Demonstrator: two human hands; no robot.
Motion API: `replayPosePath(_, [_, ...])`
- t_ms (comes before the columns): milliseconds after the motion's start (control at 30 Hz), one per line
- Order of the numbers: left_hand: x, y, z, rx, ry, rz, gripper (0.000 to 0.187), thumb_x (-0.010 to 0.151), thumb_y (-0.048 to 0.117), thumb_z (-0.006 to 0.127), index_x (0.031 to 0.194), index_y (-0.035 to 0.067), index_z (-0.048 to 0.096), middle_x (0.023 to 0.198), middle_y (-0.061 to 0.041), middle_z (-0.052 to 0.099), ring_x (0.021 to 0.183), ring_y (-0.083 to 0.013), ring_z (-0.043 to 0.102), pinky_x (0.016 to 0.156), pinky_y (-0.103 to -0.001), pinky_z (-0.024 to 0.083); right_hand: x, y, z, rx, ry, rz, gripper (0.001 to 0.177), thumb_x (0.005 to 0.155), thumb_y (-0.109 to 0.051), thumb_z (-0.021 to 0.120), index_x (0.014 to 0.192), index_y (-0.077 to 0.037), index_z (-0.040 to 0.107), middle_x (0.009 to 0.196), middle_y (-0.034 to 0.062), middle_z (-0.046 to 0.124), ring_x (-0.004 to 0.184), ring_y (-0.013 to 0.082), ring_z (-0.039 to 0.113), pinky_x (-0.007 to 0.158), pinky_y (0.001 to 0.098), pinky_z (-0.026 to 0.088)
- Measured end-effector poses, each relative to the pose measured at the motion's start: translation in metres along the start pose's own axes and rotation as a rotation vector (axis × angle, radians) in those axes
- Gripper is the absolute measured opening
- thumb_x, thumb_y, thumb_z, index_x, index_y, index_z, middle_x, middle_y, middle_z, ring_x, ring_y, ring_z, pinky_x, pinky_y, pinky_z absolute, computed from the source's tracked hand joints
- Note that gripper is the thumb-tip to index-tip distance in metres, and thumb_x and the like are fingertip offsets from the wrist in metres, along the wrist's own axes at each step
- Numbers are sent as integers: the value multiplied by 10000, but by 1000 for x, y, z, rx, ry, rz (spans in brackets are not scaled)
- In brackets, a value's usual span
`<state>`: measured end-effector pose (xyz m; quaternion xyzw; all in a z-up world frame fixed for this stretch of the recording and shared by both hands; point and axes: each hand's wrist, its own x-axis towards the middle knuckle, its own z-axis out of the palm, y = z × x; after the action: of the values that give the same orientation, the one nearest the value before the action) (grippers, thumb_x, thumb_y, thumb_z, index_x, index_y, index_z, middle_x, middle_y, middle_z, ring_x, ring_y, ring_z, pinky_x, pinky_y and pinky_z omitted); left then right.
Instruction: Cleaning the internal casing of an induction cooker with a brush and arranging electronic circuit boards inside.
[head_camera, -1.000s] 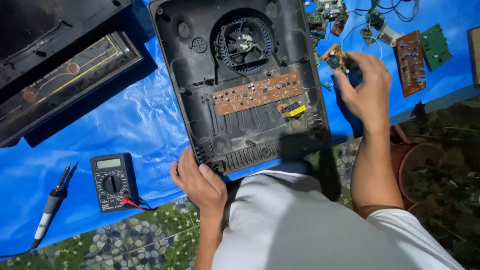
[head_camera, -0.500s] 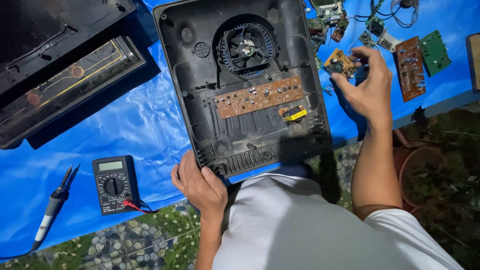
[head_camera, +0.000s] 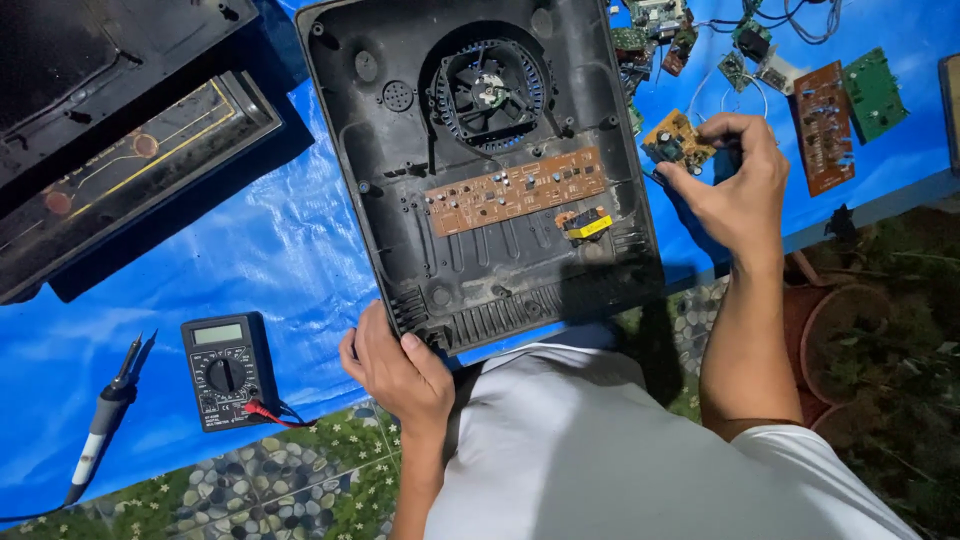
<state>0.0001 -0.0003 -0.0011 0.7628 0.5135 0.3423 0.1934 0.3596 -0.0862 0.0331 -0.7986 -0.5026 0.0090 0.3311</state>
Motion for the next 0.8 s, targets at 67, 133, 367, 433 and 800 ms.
replayPosePath(67, [0,-1,1,1,0,2,397,970,95,432,1290,-101,563,1285,-267,638,1171,-396,597,1166,-561,282,0,-4,-2,17,0,14,486,845,53,936,1174,101,582,1094,214,657,967,318,613,892,427,515])
replayPosePath(133, [-1,-2,1,4,1,2,395,969,93,435,1291,-99,562,1286,-265,637,1172,-394,597,1167,-563,283,-1,-7,-3,35,-2,26,496,847,58,933,1188,108,577,1091,213,656,962,307,602,893,422,514])
replayPosePath(367, [1,1,-1,-1,-1,2,383,984,98,429,1289,-90,567,1285,-256,639,1172,-386,597,1161,-553,284,0,-11,-6,-39,-14,-1,480,837,49,927,1231,144,670,1140,252,704,974,338,653,883,432,534])
replayPosePath(433, [0,1,-1,0,0,-3,385,986,105,428,1291,-85,567,1287,-254,639,1176,-385,597,1162,-554,284,-1,-9,-5,-32,-19,-13,462,842,49,918,1230,154,690,1169,264,706,1001,356,666,916,439,538])
replayPosePath(800, [-4,-12,9,34,94,72,428,1094,254,368,1322,-19,607,1275,-171,656,1217,-338,625,1124,-506,328,-6,20,1,-58,-66,-4,334,978,-63,919,1213,89,738,1156,267,696,1109,468,666,898,567,553])
